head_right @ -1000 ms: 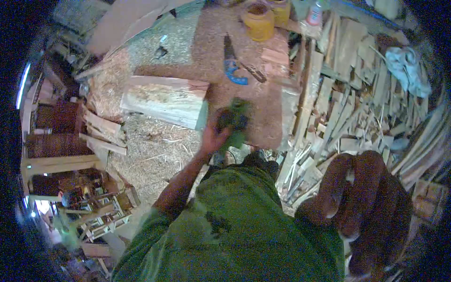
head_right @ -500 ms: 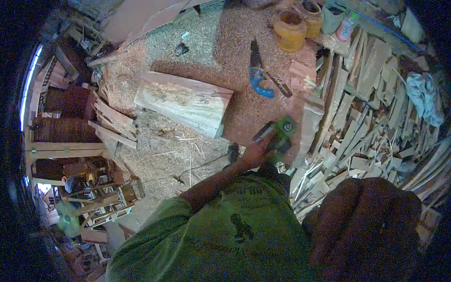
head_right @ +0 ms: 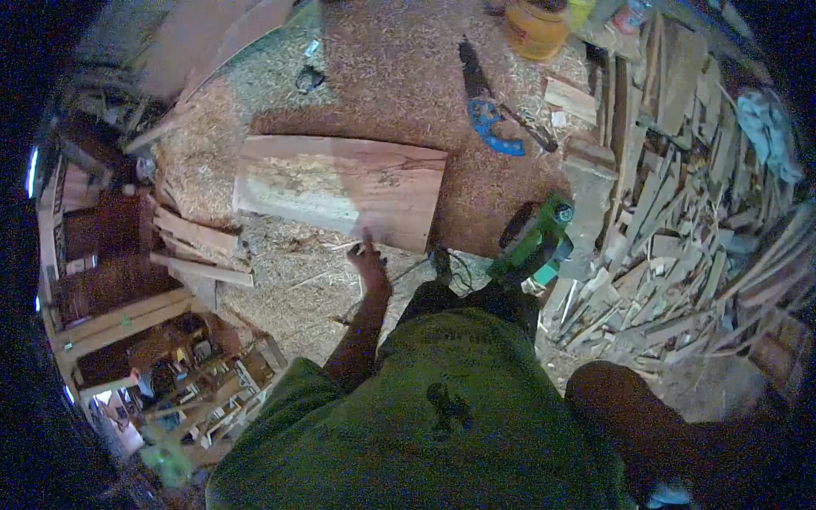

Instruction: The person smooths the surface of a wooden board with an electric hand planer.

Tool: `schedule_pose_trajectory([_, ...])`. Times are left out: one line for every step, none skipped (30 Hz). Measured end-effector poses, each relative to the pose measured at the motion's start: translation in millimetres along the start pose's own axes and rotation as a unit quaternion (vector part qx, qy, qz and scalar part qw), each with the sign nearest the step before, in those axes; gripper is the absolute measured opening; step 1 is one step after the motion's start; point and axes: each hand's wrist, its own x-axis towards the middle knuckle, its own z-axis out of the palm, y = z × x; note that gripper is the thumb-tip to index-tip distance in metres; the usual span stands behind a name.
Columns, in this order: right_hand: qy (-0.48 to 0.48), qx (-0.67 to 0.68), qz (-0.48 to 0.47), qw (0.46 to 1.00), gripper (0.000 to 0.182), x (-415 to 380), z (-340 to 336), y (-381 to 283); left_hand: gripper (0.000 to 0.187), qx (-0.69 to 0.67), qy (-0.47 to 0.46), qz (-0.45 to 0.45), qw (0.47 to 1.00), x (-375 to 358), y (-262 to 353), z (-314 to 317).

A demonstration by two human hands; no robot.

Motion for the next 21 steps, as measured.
schedule_pose_trajectory([0.015,-0.025,-0.003,1.0,0.022,0,4,5,0.079,-0.09,-0.003,-0.068,0.994,10,16,-4])
schedule_pose_trajectory([0.039,-0.054,-0.005,0.998,0.023,-3,6,10,0.097,-0.142,-0.031,-0.121,0.982,30,27,-11])
schedule_pose_trajectory([0.081,-0.094,0.001,0.992,0.023,-8,7,18,0.108,-0.181,-0.131,-0.126,0.966,52,34,-19])
schedule_pose_trajectory([0.135,-0.141,0.015,0.981,0.024,-14,5,29,0.109,-0.2,-0.165,-0.144,0.955,65,43,-23])
schedule_pose_trajectory([0.222,-0.218,0.076,0.947,0.024,-23,2,49,0.11,-0.22,-0.196,-0.161,0.942,71,54,-22])
schedule_pose_trajectory([0.293,-0.285,0.169,0.897,0.025,-35,-6,71,0.11,-0.216,-0.215,-0.158,0.939,73,61,-20])
schedule_pose_trajectory([0.333,-0.324,0.267,0.844,0.026,-55,-19,97,0.109,-0.212,-0.232,-0.154,0.937,74,68,-20])
schedule_pose_trajectory([0.338,-0.349,0.349,0.802,0.026,-87,-38,122,0.109,-0.21,-0.247,-0.147,0.935,74,73,-21])
schedule_pose_trajectory([0.284,-0.373,0.409,0.783,0.031,-131,-65,148,0.11,-0.206,-0.252,-0.155,0.933,76,72,-23])
schedule_pose_trajectory([0.276,-0.373,0.449,0.764,0.033,-177,-86,174,0.111,-0.2,-0.256,-0.16,0.932,80,66,-28])
schedule_pose_trajectory([0.265,-0.372,0.487,0.744,0.037,-217,-99,199,0.112,-0.196,-0.259,-0.163,0.932,87,61,-31])
schedule_pose_trajectory([0.246,-0.342,0.496,0.759,0.045,-251,-108,222,0.112,-0.203,-0.249,-0.193,0.927,98,54,-33])
schedule_pose_trajectory([0.224,-0.311,0.506,0.773,0.054,-270,-109,236,0.11,-0.194,-0.247,-0.195,0.929,93,65,-41])
schedule_pose_trajectory([0.166,-0.378,0.5,0.761,0.062,-271,-99,243,0.108,-0.187,-0.246,-0.197,0.93,80,79,-46])
schedule_pose_trajectory([0.106,-0.444,0.489,0.743,0.071,-268,-87,253,0.106,-0.181,-0.246,-0.199,0.931,71,90,-44])
schedule_pose_trajectory([0.046,-0.508,0.473,0.718,0.08,-254,-74,262,0.097,-0.279,-0.305,-0.071,0.908,68,93,-34])
schedule_pose_trajectory([-0.01,-0.554,0.437,0.709,0.088,-242,-62,265,0.091,-0.22,-0.281,-0.085,0.93,71,99,-43])
schedule_pose_trajectory([-0.063,-0.596,0.396,0.695,0.095,-219,-43,261,0.084,-0.16,-0.256,-0.1,0.948,78,106,-55])
schedule_pose_trajectory([-0.114,-0.636,0.351,0.678,0.103,-203,-31,263,0.077,-0.096,-0.215,-0.099,0.967,70,125,-61])
schedule_pose_trajectory([-0.156,-0.606,0.399,0.671,0.118,-197,-27,270,0.069,-0.032,-0.173,-0.103,0.979,62,145,-67])
schedule_pose_trajectory([-0.146,-0.589,0.373,0.702,0.119,-196,-24,278,0.063,-0.031,-0.157,-0.068,0.985,42,166,-67])
